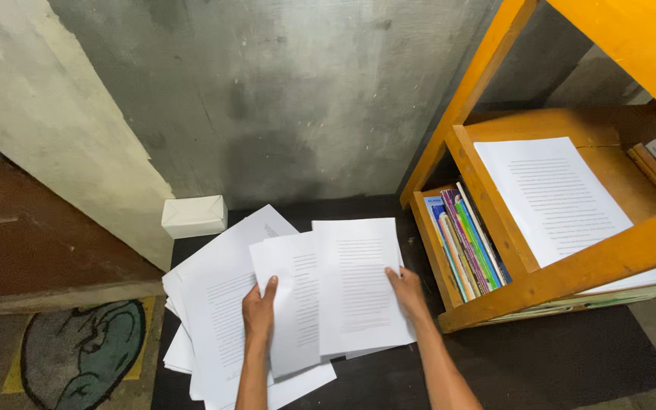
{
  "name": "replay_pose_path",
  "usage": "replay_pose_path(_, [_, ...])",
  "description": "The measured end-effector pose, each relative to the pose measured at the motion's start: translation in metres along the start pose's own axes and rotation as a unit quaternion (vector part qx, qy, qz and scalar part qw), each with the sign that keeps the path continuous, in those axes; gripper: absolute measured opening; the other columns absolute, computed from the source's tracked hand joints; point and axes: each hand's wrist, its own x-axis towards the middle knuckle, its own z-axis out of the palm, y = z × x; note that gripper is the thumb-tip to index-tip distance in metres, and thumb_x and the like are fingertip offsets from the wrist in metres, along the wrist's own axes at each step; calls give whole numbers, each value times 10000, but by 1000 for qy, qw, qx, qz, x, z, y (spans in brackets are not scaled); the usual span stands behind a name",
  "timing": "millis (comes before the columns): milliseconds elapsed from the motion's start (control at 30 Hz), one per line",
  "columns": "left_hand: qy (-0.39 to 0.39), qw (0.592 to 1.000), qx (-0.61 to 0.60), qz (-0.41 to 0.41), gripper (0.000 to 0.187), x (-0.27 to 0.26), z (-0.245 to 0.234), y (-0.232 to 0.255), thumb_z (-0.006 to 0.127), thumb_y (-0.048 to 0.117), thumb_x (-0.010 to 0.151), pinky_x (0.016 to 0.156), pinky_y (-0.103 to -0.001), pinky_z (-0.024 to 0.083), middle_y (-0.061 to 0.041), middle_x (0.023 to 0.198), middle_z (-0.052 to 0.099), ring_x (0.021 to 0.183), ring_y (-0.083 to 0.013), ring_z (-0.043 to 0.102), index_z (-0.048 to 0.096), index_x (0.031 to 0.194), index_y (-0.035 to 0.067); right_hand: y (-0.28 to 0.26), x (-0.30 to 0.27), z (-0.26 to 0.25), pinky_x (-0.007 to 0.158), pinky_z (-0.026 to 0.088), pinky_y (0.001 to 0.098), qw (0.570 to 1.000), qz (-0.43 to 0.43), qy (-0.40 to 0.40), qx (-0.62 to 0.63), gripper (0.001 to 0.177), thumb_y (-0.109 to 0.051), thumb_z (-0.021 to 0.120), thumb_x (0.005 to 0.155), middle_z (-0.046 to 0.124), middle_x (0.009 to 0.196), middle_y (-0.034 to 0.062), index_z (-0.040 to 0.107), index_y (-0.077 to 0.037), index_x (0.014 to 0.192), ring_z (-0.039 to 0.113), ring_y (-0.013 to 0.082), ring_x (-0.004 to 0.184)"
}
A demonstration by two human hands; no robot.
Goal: The person flips through several books and printed documents on a desk by hand, then places them one at a time onto a wooden shelf.
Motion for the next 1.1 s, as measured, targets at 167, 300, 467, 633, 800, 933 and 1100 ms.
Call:
replay_pose_path(167, [30,999,-17,8,432,5,-41,-14,670,349,960,787,-309,529,-129,970,776,838,-181,667,749,1152,-29,-21,6,-16,804,557,406,975,17,87,-201,347,-281,600,1012,787,1008,197,723,20,1133,757,297,901])
replay_pose_path(300, [51,998,-31,-31,446,12,-67,-21,675,351,962,790,-318,532,-144,981,765,839,-196,670,735,1167,-40,-7,21,-18,864,540,463,951,-57,116,-283,351,-280,631,979,749,1072,239,707,13,1157,709,406,1009])
replay_pose_path(467, [71,996,-16,-53,456,9,-81,-27,668,369,960,806,-323,529,-147,1001,762,869,-203,679,736,1151,-39,19,33,-12,897,526,483,920,-96,134,-356,493,-305,708,933,714,1109,267,625,18,1296,676,434,1059])
replay_pose_path(633, [62,996,-28,-56,460,8,-82,-27,673,367,969,823,-326,527,-166,1032,765,893,-220,679,731,1160,-47,-10,7,5,899,506,550,863,-146,208,-435,662,-328,786,817,621,1224,255,574,23,1337,634,450,1077])
replay_pose_path(800, [6,987,-138,-78,503,10,-78,-19,663,359,963,850,-343,542,-186,1079,758,931,-228,699,685,1216,-76,-27,-28,73,820,585,439,968,-78,40,-236,674,-387,708,859,562,1308,169,535,-47,1415,668,302,1023])
replay_pose_path(933, [-23,974,-190,-118,499,3,-76,-4,641,359,955,890,-332,547,-170,1142,744,1005,-222,699,647,1250,-42,-3,-45,140,913,538,349,971,-60,-181,-143,627,-438,716,907,702,1172,123,568,-39,1367,674,230,1071])
replay_pose_path(1100, [-77,966,-214,-127,498,-6,-80,1,631,380,948,897,-316,544,-161,1159,743,1032,-209,690,672,1238,-23,9,-44,171,788,420,360,945,63,-297,122,574,-391,735,1019,637,985,177,642,34,1394,494,241,871])
